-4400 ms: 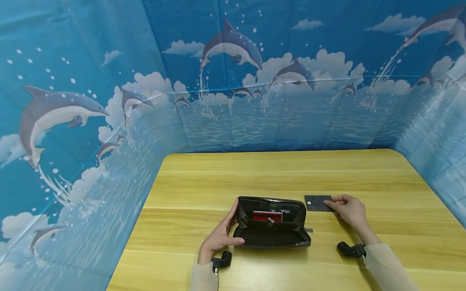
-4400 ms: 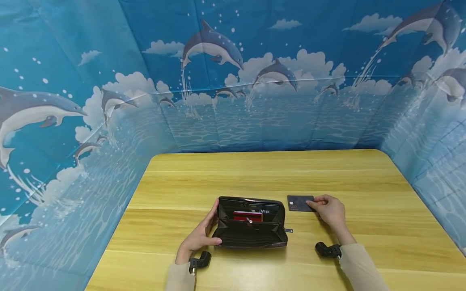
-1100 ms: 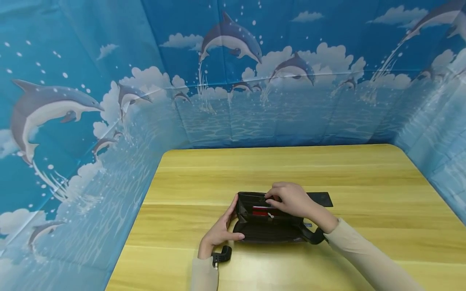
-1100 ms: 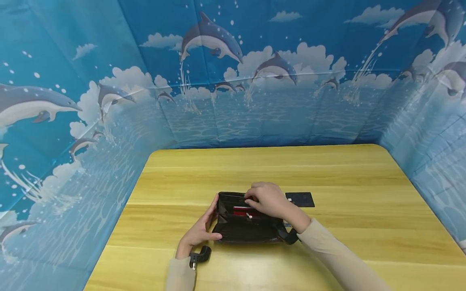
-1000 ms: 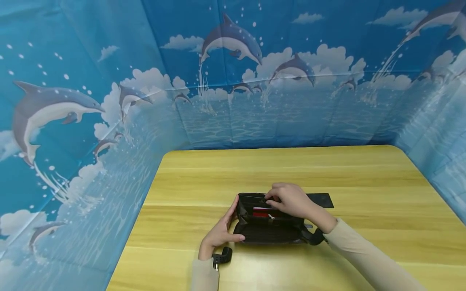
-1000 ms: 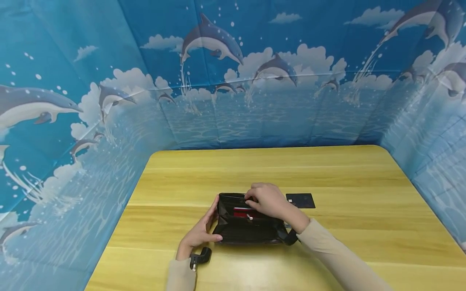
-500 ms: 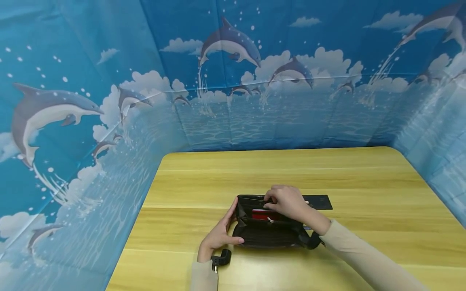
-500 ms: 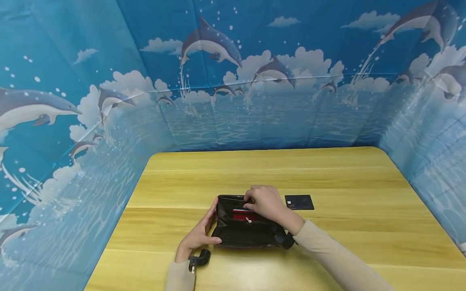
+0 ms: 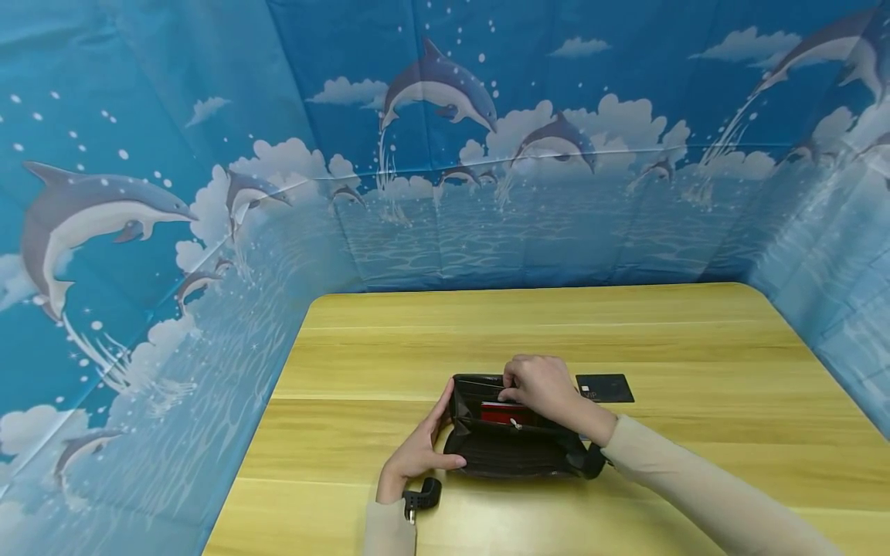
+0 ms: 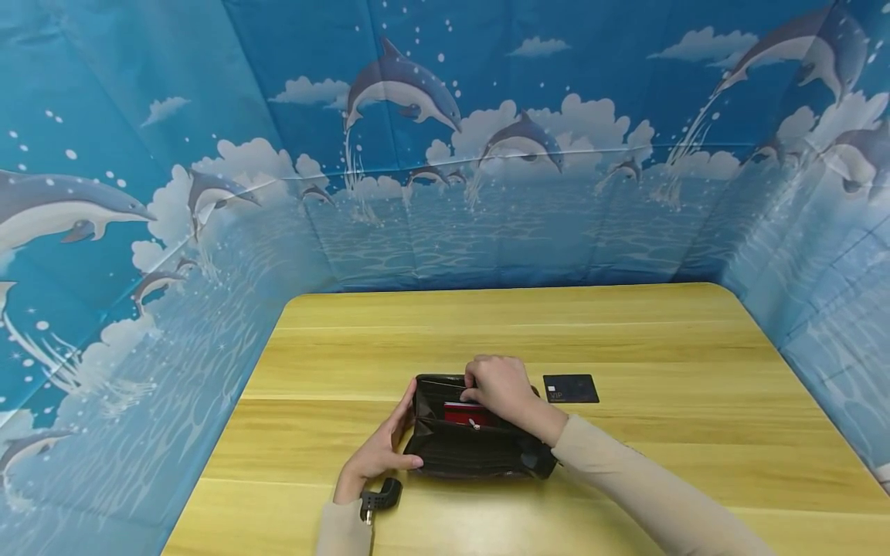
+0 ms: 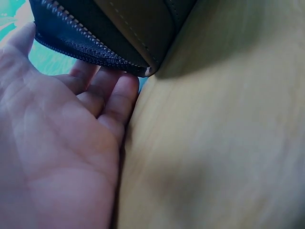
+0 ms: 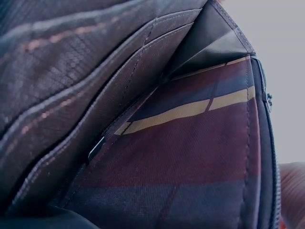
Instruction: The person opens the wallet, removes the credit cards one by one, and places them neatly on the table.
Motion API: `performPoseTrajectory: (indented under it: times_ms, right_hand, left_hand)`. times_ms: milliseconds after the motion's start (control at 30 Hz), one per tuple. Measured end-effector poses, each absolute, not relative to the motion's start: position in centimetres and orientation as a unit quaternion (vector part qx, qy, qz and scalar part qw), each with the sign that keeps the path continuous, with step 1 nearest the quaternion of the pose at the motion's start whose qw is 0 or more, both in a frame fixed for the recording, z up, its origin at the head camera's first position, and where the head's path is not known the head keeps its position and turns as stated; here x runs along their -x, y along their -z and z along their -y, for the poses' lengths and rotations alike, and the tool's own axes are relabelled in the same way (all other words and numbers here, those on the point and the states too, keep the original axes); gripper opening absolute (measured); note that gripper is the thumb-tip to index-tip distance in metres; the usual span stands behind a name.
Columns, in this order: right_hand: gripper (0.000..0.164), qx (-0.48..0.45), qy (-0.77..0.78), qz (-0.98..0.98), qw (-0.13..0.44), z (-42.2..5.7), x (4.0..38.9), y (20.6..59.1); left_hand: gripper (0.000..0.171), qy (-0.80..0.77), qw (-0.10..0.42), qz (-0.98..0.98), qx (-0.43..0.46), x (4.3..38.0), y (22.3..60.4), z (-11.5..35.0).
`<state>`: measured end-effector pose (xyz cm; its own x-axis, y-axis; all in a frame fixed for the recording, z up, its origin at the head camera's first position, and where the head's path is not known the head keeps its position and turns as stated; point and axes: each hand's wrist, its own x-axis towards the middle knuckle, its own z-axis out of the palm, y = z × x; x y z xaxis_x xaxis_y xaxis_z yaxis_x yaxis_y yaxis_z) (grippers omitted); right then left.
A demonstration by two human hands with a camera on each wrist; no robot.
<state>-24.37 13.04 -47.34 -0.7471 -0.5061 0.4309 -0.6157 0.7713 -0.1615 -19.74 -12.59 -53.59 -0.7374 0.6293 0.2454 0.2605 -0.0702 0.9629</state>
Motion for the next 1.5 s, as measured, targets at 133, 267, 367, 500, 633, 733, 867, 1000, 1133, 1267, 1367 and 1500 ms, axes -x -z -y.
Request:
performPoseTrajectory:
  times_ms: [133,267,367,500,633,733,867,1000,1133,1267,1367,1500]
  right_hand:
    - [0.034,-0.306,-0.156,0.921,0.184,-13.0,24.5,47.4]
    - [0.035,-0.306,-0.162,0.922,0.173,-13.0,24.6,47.5]
    - [0.036,-0.305,-0.163,0.924,0.163,-13.0,24.6,47.5]
    - [0.036,-0.309,-0.165,0.924,0.156,-13.1,24.6,47.4]
    - [0.036,-0.313,-0.166,0.924,0.146,-13.2,24.5,47.4]
    - [0.035,-0.317,-0.164,0.924,0.138,-13.3,24.5,47.3]
    - [0.034,-0.322,-0.166,0.923,0.129,-13.5,24.5,47.2]
    - [0.031,-0.33,-0.168,0.92,0.127,-13.6,24.5,47.1]
    - [0.029,-0.334,-0.179,0.918,0.12,-13.7,24.6,47.1]
    - [0.027,-0.326,-0.203,0.918,0.103,-13.8,24.7,47.0]
    - [0.025,-0.317,-0.225,0.917,0.09,-13.9,24.7,46.9]
    - [0.024,-0.311,-0.238,0.917,0.076,-13.9,24.8,46.8]
  left_hand:
    - [0.111,-0.653,0.142,-0.667,-0.331,20.1,54.6,12.7]
    - [0.112,-0.645,0.14,-0.678,-0.323,20.5,56.0,12.8]
    - [0.113,-0.643,0.143,-0.684,-0.315,20.7,56.6,12.8]
    - [0.113,-0.647,0.15,-0.682,-0.306,20.7,56.8,12.8]
    - [0.113,-0.649,0.155,-0.682,-0.301,20.5,56.7,12.8]
    - [0.112,-0.648,0.153,-0.682,-0.303,20.5,56.7,12.8]
    - [0.112,-0.646,0.144,-0.681,-0.313,20.5,56.6,12.7]
    - [0.112,-0.645,0.137,-0.681,-0.319,20.6,56.6,12.7]
    - [0.112,-0.644,0.136,-0.681,-0.321,20.7,56.7,12.7]
    - [0.113,-0.643,0.134,-0.681,-0.324,20.8,56.6,12.7]
    - [0.112,-0.65,0.136,-0.675,-0.322,20.5,55.8,12.6]
    - [0.111,-0.658,0.136,-0.666,-0.325,19.9,54.3,12.5]
